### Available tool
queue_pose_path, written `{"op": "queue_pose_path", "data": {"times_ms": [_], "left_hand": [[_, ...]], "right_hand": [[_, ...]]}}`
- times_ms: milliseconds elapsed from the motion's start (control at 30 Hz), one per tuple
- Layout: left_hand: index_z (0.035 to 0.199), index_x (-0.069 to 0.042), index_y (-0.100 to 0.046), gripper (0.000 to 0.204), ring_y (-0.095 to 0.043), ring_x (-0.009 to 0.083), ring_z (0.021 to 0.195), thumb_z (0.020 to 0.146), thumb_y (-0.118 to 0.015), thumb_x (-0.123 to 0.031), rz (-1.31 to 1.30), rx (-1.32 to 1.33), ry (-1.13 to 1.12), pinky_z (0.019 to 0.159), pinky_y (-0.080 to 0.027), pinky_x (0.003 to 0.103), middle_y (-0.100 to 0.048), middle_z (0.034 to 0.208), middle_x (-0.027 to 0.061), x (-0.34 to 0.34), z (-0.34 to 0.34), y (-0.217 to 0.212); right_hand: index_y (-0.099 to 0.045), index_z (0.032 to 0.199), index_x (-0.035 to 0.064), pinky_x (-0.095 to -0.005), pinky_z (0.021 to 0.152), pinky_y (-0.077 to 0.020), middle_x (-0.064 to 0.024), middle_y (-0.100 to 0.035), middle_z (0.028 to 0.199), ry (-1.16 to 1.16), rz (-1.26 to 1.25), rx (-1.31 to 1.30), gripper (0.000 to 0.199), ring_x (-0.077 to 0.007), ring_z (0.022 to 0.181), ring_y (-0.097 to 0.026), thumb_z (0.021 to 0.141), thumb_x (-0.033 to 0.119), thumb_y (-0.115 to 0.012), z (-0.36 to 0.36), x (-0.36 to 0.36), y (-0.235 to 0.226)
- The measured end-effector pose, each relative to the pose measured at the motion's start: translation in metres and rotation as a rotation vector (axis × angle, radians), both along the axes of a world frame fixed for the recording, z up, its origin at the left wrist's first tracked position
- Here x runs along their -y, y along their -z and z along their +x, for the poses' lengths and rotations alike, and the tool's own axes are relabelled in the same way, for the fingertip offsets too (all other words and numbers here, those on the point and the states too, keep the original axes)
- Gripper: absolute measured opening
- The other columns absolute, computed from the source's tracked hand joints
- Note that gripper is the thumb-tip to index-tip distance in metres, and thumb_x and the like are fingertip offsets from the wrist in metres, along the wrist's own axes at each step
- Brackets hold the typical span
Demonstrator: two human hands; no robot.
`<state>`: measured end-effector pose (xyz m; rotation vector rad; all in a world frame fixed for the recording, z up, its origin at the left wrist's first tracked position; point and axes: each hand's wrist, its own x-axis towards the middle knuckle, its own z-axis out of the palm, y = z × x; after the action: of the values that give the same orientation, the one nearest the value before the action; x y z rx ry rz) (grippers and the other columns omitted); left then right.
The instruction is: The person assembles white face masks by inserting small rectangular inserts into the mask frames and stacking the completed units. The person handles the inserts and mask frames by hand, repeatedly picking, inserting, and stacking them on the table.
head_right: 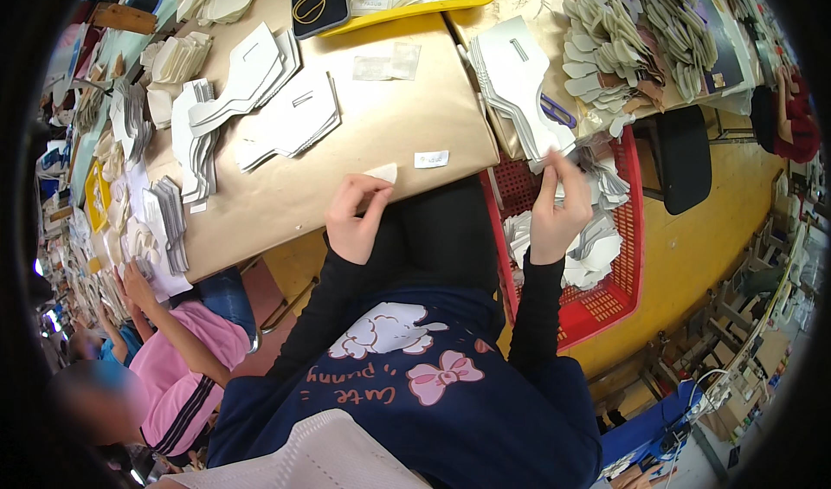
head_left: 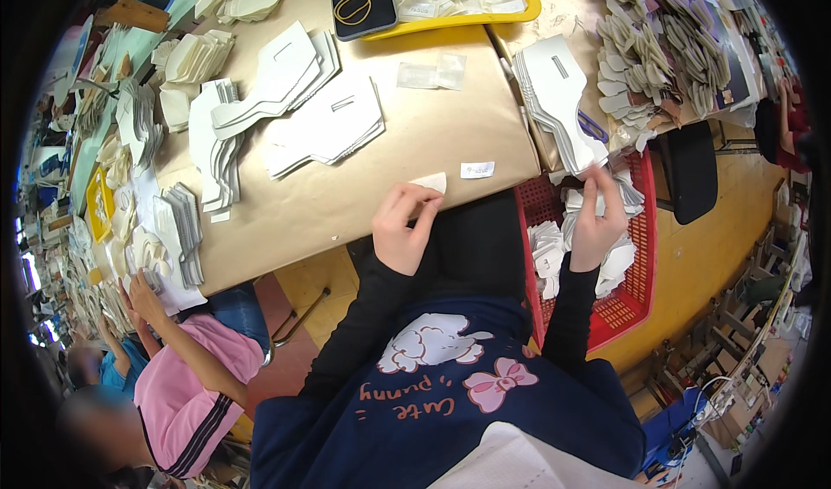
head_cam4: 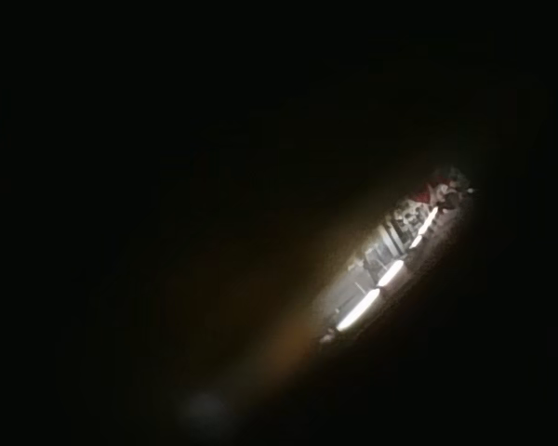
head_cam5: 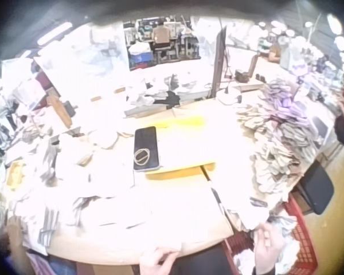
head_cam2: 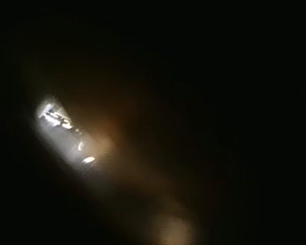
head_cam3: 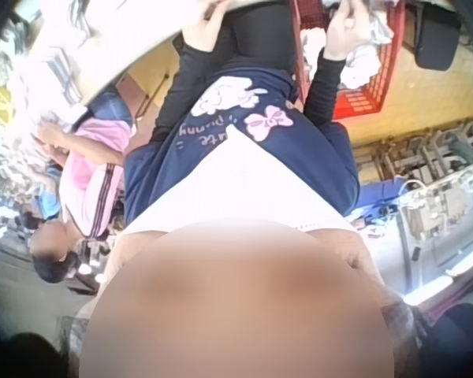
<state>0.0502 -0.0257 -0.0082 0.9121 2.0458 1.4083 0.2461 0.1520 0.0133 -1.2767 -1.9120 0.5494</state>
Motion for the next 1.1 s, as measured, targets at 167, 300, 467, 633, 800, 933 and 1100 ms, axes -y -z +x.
{"op": "queue_pose_path", "data": {"times_ms": [167,300,467,633,800,933,1100], "left_hand": [[0.108,-0.003,-0.054,0.010,-0.063,0.0157,0.095,0.103,-0.058,-0.010,0.299,0.746,-0.229,0.090,-0.050,0.028,-0.062,0.100,0.0060,-0.009,-0.005,-0.004],[0.111,-0.005,-0.050,0.012,-0.064,0.0154,0.091,0.103,-0.057,-0.010,0.357,1.020,-0.454,0.087,-0.052,0.029,-0.063,0.099,0.0081,-0.015,-0.007,-0.004],[0.115,-0.004,-0.049,0.017,-0.066,0.0172,0.088,0.101,-0.058,-0.006,0.180,0.785,-0.459,0.081,-0.054,0.029,-0.065,0.101,0.0111,0.011,0.002,-0.005],[0.111,-0.002,-0.057,0.018,-0.067,0.0244,0.090,0.095,-0.065,-0.004,-0.155,-0.094,-0.333,0.081,-0.053,0.034,-0.066,0.104,0.0148,0.032,0.007,-0.004],[0.117,-0.011,-0.069,0.035,-0.061,0.0309,0.115,0.083,-0.077,-0.014,-0.165,-0.698,0.111,0.103,-0.042,0.044,-0.064,0.126,0.0074,0.027,-0.005,0.000],[0.105,-0.012,-0.073,0.026,-0.061,0.0280,0.115,0.080,-0.078,-0.016,-0.100,-0.699,0.083,0.102,-0.041,0.042,-0.067,0.122,0.0050,0.018,-0.014,0.001],[0.092,-0.009,-0.073,0.015,-0.064,0.0266,0.104,0.078,-0.078,-0.009,-0.049,-0.615,0.042,0.091,-0.047,0.040,-0.069,0.112,0.0059,0.007,-0.014,0.012]], "right_hand": [[-0.066,0.124,0.0030,-0.0403,0.102,-0.0454,-0.0164,-0.060,0.130,-0.339,-0.019,0.028,0.038,-0.0342,0.119,-0.058,0.087,-0.003,-0.065,-0.026,0.007,-0.001],[-0.068,0.120,0.0053,-0.0444,0.107,-0.0395,-0.0145,-0.059,0.134,-0.508,-0.045,0.193,0.034,-0.0359,0.125,-0.052,0.086,0.008,-0.072,-0.063,0.022,0.008],[-0.071,0.101,0.0063,-0.0444,0.104,-0.0403,-0.0121,-0.060,0.132,-0.525,-0.093,0.194,0.019,-0.0351,0.125,-0.052,0.083,0.008,-0.075,-0.071,0.025,0.016],[-0.070,0.098,0.0033,-0.0367,0.090,-0.0496,-0.0100,-0.070,0.110,-0.501,-0.285,0.078,0.014,-0.0269,0.102,-0.065,0.084,0.004,-0.074,-0.066,0.029,0.009],[-0.070,0.100,-0.0016,-0.0280,0.069,-0.0531,-0.0109,-0.073,0.090,-0.472,-0.501,-0.126,0.011,-0.0181,0.075,-0.069,0.089,0.002,-0.071,-0.071,0.033,0.002],[-0.070,0.103,-0.0043,-0.0215,0.068,-0.0501,-0.0058,-0.071,0.083,-0.501,-0.498,-0.155,0.012,-0.0073,0.073,-0.064,0.092,0.001,-0.069,-0.075,0.033,0.003],[-0.071,0.102,-0.0028,-0.0262,0.070,-0.0537,-0.0109,-0.073,0.086,-0.445,-0.603,-0.196,0.012,-0.0134,0.076,-0.069,0.091,0.003,-0.070,-0.076,0.032,0.012]]}}
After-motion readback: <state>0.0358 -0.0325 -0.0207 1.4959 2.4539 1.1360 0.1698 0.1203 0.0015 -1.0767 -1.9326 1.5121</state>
